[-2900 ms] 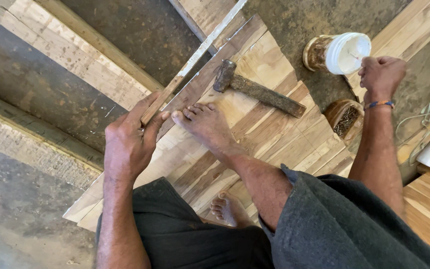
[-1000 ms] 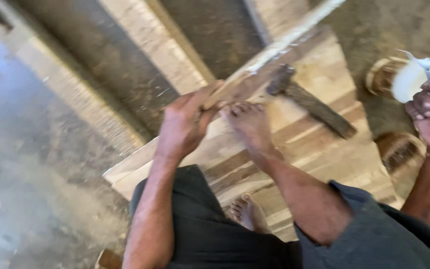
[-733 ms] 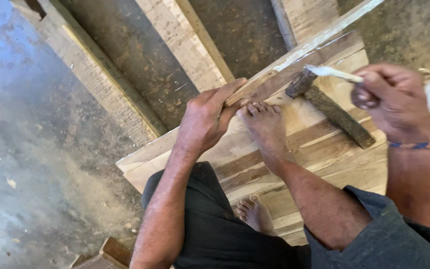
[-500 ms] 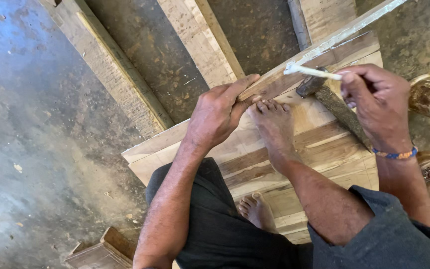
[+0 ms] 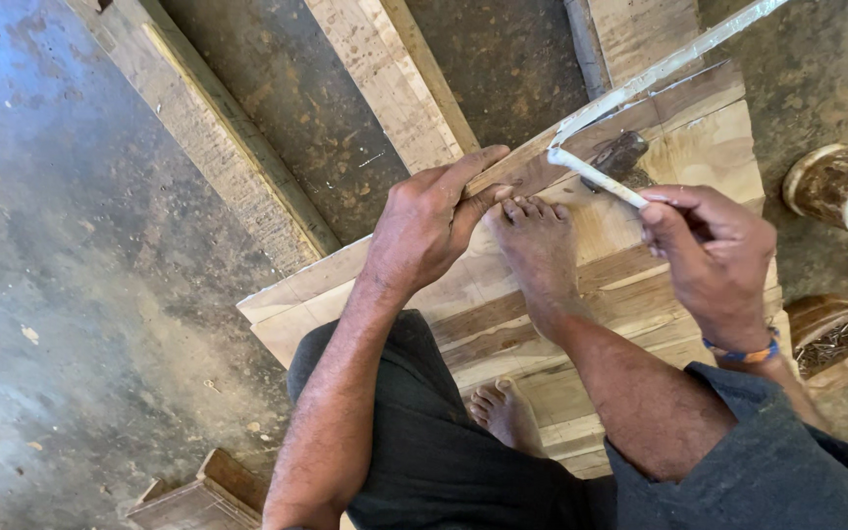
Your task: The person applies glue to wood strips using a brush and fits them together on a larger wooden panel, using a hammer to tap them into place.
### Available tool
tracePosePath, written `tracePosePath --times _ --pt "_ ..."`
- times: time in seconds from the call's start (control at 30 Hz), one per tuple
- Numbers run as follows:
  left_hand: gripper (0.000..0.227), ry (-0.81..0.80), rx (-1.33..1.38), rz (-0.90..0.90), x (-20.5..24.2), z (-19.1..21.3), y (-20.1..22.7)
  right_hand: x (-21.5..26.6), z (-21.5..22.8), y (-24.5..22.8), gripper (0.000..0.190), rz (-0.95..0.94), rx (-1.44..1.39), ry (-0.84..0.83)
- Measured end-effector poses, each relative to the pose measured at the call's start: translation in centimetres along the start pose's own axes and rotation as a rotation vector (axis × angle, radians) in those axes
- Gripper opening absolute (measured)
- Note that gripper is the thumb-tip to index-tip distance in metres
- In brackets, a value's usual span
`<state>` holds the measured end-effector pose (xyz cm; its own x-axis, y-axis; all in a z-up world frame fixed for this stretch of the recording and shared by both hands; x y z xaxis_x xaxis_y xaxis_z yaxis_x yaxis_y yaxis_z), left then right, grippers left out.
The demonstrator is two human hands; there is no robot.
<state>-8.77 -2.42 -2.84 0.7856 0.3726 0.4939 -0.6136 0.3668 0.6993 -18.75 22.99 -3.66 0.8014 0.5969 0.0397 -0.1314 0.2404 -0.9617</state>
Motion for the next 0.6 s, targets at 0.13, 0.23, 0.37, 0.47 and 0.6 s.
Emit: tracePosePath --times 0.13,0.23,0.37,0.47,0.6 --pt "0.040 0.044 0.038 -0.084 0.3 0.3 0.6 -0.3 0.3 -0.3 0.020 -0.052 -0.035 0.035" --pt "0.041 0.046 0.032 -0.087 0.3 0.0 0.2 -1.1 -0.5 -3.1 0.015 0.259 0.274 -0.019" --pt "0.040 0.069 0.030 -0.120 0.5 0.1 0.2 0.3 -2.6 -6.3 0.015 0.656 0.691 -0.122" --pt "0.042 0.051 0.045 -0.085 0.4 -0.2 -0.3 1.0 -1.6 -6.4 0.013 0.680 0.547 -0.080" --pt "0.044 0.034 0.048 -0.077 0.3 -0.6 -0.5 0.5 -0.9 -4.6 0.017 0.541 0.539 -0.075"
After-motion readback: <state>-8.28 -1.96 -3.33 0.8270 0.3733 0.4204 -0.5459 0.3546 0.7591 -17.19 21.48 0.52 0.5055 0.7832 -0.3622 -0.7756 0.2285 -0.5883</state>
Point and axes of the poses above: each hand's wrist, its own x-axis away from the middle knuckle, its own z-axis out of the back of the hand, y = z × x, the point moved 10 cm from there along -x, towards the middle knuckle, and after that the axes turned 15 degrees about z, right-handed, at the moved point
